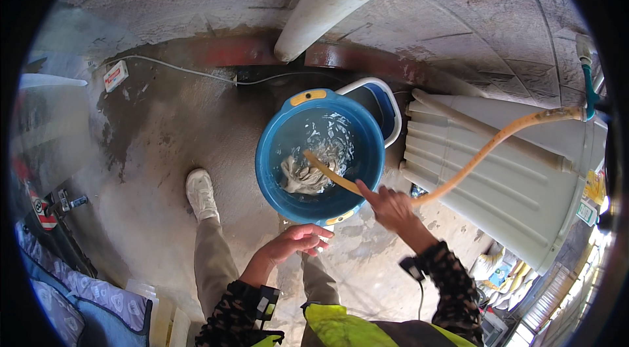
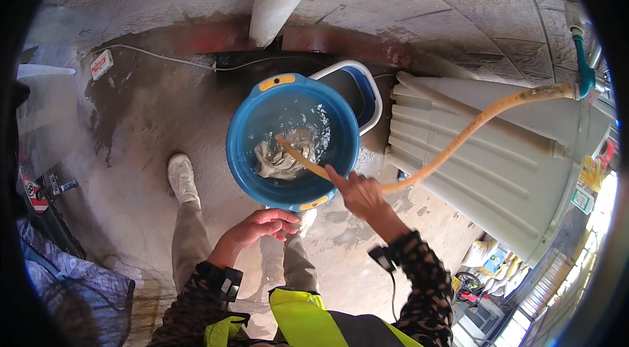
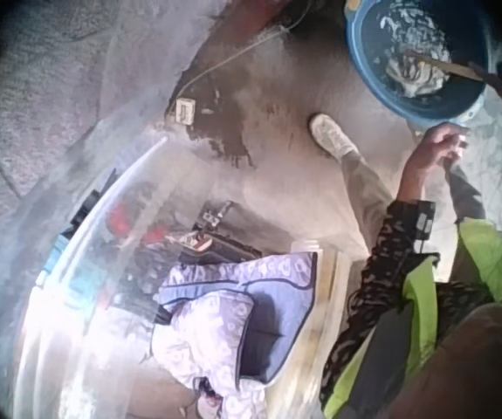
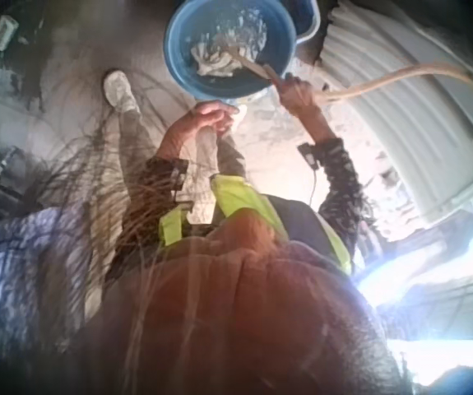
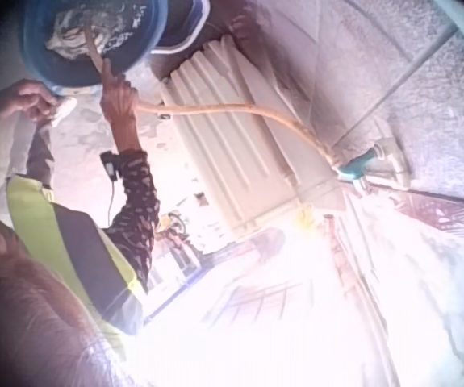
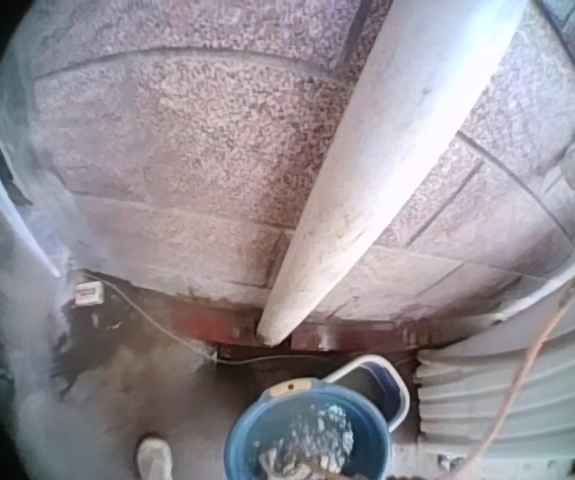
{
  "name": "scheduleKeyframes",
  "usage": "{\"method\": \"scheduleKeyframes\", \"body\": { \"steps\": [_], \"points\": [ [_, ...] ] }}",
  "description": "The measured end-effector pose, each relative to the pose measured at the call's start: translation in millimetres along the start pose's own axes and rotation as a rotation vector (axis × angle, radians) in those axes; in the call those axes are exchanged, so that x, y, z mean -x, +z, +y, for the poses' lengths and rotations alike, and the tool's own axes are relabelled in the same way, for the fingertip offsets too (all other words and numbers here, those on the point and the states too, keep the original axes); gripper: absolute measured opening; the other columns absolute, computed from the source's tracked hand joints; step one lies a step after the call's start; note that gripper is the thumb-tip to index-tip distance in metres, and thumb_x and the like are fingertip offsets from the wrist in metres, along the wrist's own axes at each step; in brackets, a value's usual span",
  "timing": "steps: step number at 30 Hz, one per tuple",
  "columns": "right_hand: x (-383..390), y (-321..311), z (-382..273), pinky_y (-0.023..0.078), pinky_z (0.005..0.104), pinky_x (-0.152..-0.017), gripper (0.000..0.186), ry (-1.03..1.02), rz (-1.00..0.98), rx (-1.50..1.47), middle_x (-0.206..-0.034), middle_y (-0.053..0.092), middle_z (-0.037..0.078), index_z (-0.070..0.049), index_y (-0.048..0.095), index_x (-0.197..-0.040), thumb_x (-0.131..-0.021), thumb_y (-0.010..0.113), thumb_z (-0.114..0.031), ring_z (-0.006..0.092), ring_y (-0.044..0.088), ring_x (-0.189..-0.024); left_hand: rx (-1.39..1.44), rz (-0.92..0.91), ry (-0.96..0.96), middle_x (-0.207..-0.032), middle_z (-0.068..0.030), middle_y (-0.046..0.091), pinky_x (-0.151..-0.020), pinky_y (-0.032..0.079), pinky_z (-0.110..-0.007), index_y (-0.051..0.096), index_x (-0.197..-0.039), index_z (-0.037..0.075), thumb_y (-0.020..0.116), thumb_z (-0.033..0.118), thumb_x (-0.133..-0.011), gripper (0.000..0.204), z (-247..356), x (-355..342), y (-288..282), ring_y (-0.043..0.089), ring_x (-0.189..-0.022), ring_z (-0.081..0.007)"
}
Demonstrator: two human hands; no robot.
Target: The person washes a cloth in a blue bucket, then uses a magnetic window cleaner to wipe the exterior glass of a large window. They move the tool across the pane in vertical and horizontal strokes, then rinse the cloth again.
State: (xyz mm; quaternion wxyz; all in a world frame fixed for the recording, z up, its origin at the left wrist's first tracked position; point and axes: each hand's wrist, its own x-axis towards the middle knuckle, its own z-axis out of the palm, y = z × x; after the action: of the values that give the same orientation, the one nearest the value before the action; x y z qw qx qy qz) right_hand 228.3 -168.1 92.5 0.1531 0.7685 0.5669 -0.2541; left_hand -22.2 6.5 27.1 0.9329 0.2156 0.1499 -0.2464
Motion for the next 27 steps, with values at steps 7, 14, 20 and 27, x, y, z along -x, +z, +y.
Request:
{"method": "scheduleKeyframes", "body": {
  "steps": [7, 14, 20, 27],
  "points": [
    [69, -33, 50, 0.044, 0.0381, -0.045, 0.061, 0.388, 0.284, 0.128, -0.068, 0.054, 0.009, -0.022, 0.049, -0.145, -0.088, 0.058, -0.003, 0.0238, 0.057, -0.052, -0.03, -0.006, -0.004, -0.14, -0.008, 0.054, -0.094, 0.048, -0.038, 0.058, -0.131, 0.009, 0.058, 0.039, -0.098, 0.045, 10, -11, 4, 0.056, -0.124, -0.024],
    [-24, 39, 105, 0.05, 0.0472, -0.071, 0.06, 0.522, 0.196, 0.111, -0.092, 0.061, 0.013, -0.021, 0.052, -0.14, -0.084, 0.057, -0.001, 0.0314, 0.064, -0.087, -0.059, 0.094, -0.074, -0.138, -0.0071, 0.055, -0.094, 0.048, -0.04, 0.057, -0.131, 0.01, 0.059, 0.038, -0.097, 0.045, 8, -9, 2, 0.056, -0.123, -0.0244],
    [-53, 58, 3, 0.043, 0.0433, -0.087, 0.042, 0.237, 0.573, -0.279, -0.109, 0.06, 0.008, -0.012, 0.065, -0.116, -0.076, 0.062, -0.002, 0.0285, 0.056, -0.102, -0.007, 0.277, -0.021, -0.134, -0.009, 0.058, -0.091, 0.051, -0.039, 0.058, -0.129, 0.007, 0.057, 0.036, -0.1, 0.041, 5, -2, -5, 0.061, -0.115, -0.0234],
    [-140, 127, -78, 0.044, 0.0437, -0.089, 0.027, 0.278, 0.327, -0.44, -0.107, 0.063, 0.008, -0.012, 0.063, -0.106, -0.081, 0.069, -0.02, 0.0294, 0.056, -0.106, 0.05, 0.511, 0.093, -0.131, -0.0117, 0.06, -0.084, 0.054, -0.038, 0.058, -0.125, 0.005, 0.054, 0.031, -0.101, 0.036, 1, 2, -19, 0.065, -0.107, -0.0222]
  ]
}}
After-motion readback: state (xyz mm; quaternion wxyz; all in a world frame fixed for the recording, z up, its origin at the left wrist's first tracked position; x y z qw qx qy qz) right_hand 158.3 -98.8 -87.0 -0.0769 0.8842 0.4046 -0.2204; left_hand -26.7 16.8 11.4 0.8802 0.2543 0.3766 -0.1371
